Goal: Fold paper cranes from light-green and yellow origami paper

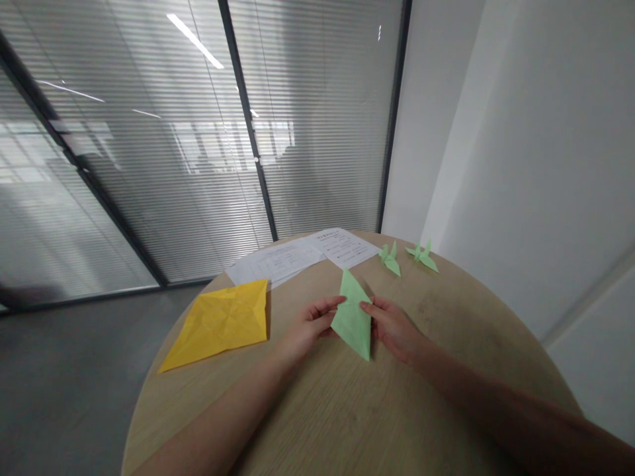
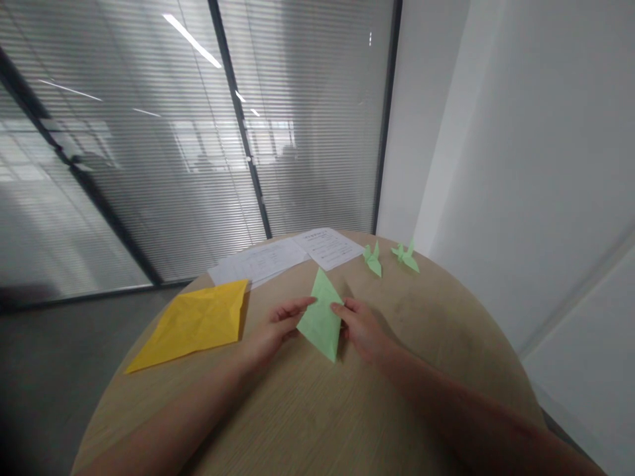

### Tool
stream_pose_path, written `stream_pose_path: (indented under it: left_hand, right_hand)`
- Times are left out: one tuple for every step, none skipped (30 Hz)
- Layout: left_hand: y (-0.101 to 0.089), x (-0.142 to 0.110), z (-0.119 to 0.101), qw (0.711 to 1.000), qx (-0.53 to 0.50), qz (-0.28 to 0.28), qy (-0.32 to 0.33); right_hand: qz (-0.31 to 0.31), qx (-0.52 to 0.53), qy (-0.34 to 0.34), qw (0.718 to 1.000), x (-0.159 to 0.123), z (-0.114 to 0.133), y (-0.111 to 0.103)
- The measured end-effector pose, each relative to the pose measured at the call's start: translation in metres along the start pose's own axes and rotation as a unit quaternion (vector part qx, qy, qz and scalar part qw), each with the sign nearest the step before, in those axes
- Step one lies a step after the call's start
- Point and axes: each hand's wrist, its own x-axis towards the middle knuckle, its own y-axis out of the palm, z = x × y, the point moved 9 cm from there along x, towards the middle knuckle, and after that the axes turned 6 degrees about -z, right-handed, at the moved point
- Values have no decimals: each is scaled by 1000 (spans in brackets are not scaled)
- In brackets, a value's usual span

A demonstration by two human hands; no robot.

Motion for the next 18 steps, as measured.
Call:
stream_pose_path:
  left_hand:
    - [1, -1, -1, 1000, 2, 5, 4]
    - [2, -1, -3, 1000, 5, 10, 8]
    - [3, -2, -4, 1000, 9, 14, 11]
    - [4, -2, -5, 1000, 13, 18, 14]
    - [5, -2, -5, 1000, 16, 21, 16]
    - [6, -2, -6, 999, 19, 26, 17]
    - [7, -1, -6, 999, 21, 30, 19]
    - [8, -1, -6, 999, 24, 29, 22]
    - [8, 0, -7, 999, 28, 23, 29]
    - [8, 0, -8, 999, 33, 14, 38]
    - [7, 0, -10, 998, 40, 0, 47]
    - [6, 0, -11, 997, 46, -14, 55]
    - [6, -1, -13, 996, 53, -26, 61]
    - [5, -1, -14, 996, 58, -35, 64]
    - [5, -1, -15, 995, 63, -42, 65]
    - [4, -2, -15, 994, 66, -49, 67]
    - [3, -2, -16, 993, 70, -57, 70]
    - [1, -2, -17, 993, 73, -65, 72]
  right_hand:
    - [-2, 1, -2, 1000, 0, 0, 0]
    - [-3, 1, -6, 1000, 0, 1, 0]
    - [-2, 1, -12, 1000, -1, 2, 0]
    - [1, -1, -19, 1000, -1, 4, 2]
    - [6, -3, -25, 1000, -2, 6, 3]
    - [14, -4, -29, 999, -4, 8, 6]
    - [24, -6, -30, 999, -5, 9, 9]
    - [35, -10, -28, 999, -6, 10, 12]
    - [43, -14, -27, 999, -8, 10, 14]
    - [50, -21, -27, 998, -9, 10, 16]
    - [55, -29, -28, 998, -10, 11, 17]
    - [58, -37, -31, 997, -11, 11, 18]
    - [61, -45, -35, 997, -11, 11, 19]
    - [64, -50, -39, 996, -12, 11, 20]
    - [68, -53, -42, 995, -12, 11, 21]
    - [71, -55, -45, 995, -12, 11, 21]
    - [73, -57, -47, 995, -12, 11, 21]
    - [76, -59, -47, 994, -12, 11, 22]
